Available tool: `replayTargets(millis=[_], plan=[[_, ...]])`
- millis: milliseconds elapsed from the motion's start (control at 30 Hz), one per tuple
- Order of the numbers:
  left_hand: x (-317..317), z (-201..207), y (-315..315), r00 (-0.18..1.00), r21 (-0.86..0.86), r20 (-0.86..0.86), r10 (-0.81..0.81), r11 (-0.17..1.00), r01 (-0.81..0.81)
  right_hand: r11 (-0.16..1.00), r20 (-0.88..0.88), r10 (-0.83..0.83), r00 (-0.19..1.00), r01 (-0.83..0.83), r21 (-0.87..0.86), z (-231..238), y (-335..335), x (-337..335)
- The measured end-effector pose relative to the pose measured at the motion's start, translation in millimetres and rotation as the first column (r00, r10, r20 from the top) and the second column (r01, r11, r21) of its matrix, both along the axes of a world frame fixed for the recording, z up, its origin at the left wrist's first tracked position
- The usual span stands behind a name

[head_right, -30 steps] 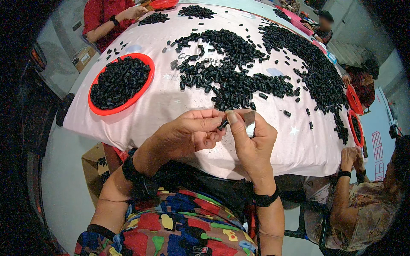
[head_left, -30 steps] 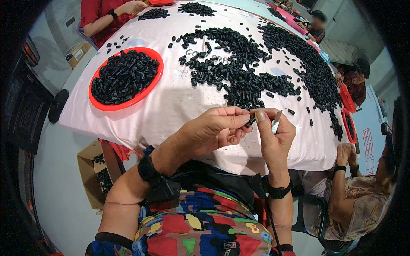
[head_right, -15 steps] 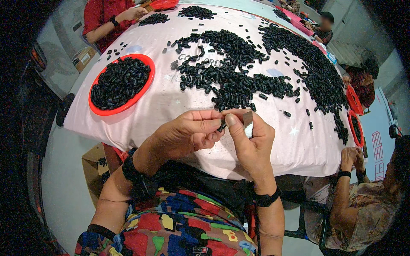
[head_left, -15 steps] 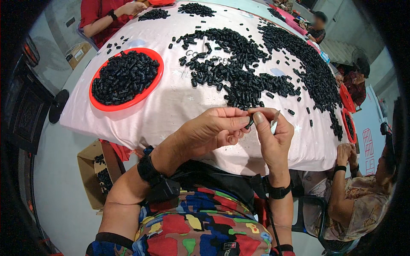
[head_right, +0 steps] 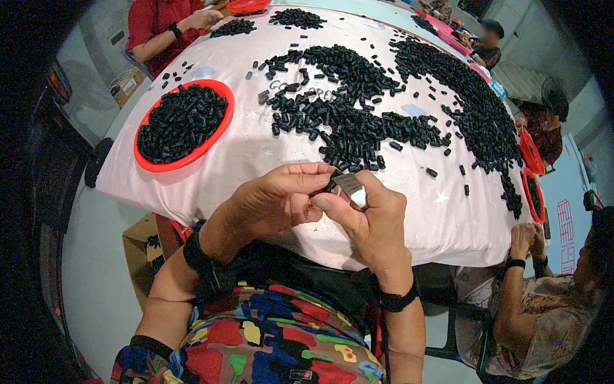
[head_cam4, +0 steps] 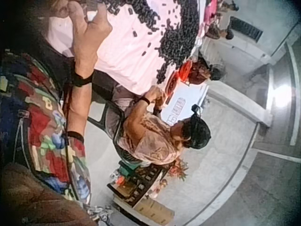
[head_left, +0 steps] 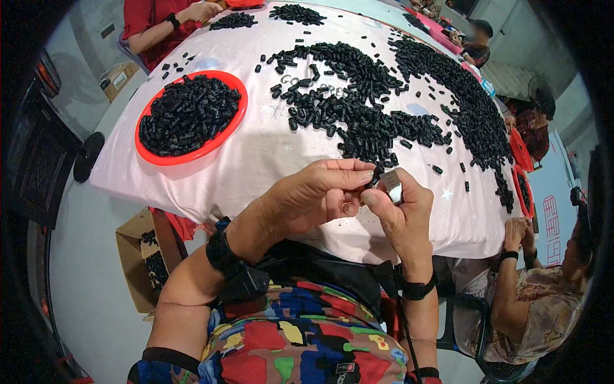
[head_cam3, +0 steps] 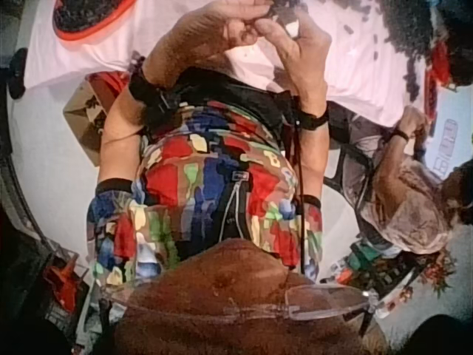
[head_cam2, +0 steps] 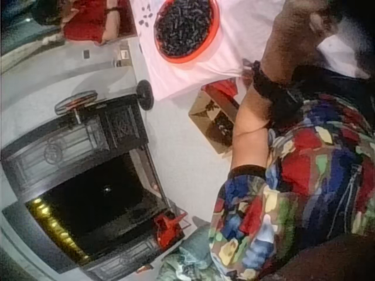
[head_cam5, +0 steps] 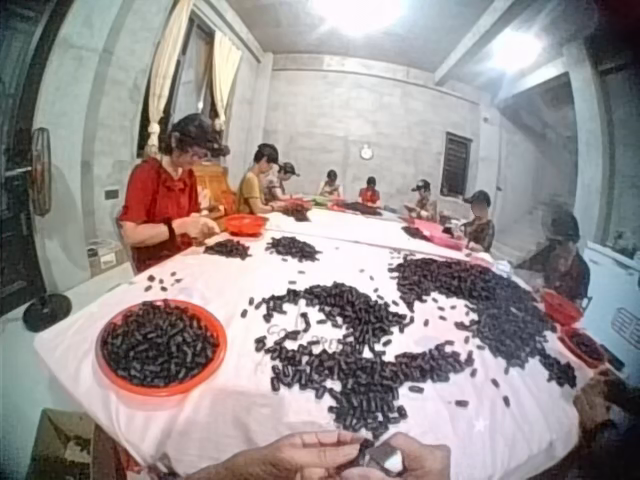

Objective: Sorting and assembling small black shoe components at a production table.

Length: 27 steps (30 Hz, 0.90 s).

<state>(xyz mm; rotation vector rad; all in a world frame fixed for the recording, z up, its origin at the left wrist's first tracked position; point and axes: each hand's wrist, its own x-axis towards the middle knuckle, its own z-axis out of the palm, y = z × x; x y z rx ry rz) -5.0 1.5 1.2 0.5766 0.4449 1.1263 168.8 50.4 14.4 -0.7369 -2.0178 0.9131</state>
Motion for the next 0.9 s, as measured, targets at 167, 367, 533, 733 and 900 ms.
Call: replayTargets(millis=[167, 367, 533, 733, 900], plan=[[1, -3, 2, 1.0, -0.002, 0.005, -0.007, 1.0, 0.007, 0.993, 0.081, -0.087, 0.993, 0.08, 0.087, -4, 2, 0], [1, -2, 1, 1.0, 0.0, 0.004, 0.0, 1.0, 0.0, 0.986, 0.058, -0.105, 0.993, 0.096, 0.14, -9, 4, 0], [2, -3, 1, 1.0, -0.008, 0.005, 0.009, 1.0, -0.009, 0.985, 0.084, -0.102, 0.991, 0.089, 0.146, -10, 6, 1], [1, -3, 2, 1.0, 0.004, 0.014, -0.006, 1.0, 0.006, 0.987, 0.066, -0.108, 0.992, 0.098, 0.131, -10, 5, 0], [1, -4, 2, 1.0, 0.0, 0.009, -0.001, 1.0, 0.001, 0.985, 0.082, -0.115, 0.99, 0.103, 0.14, -9, 4, 0]])
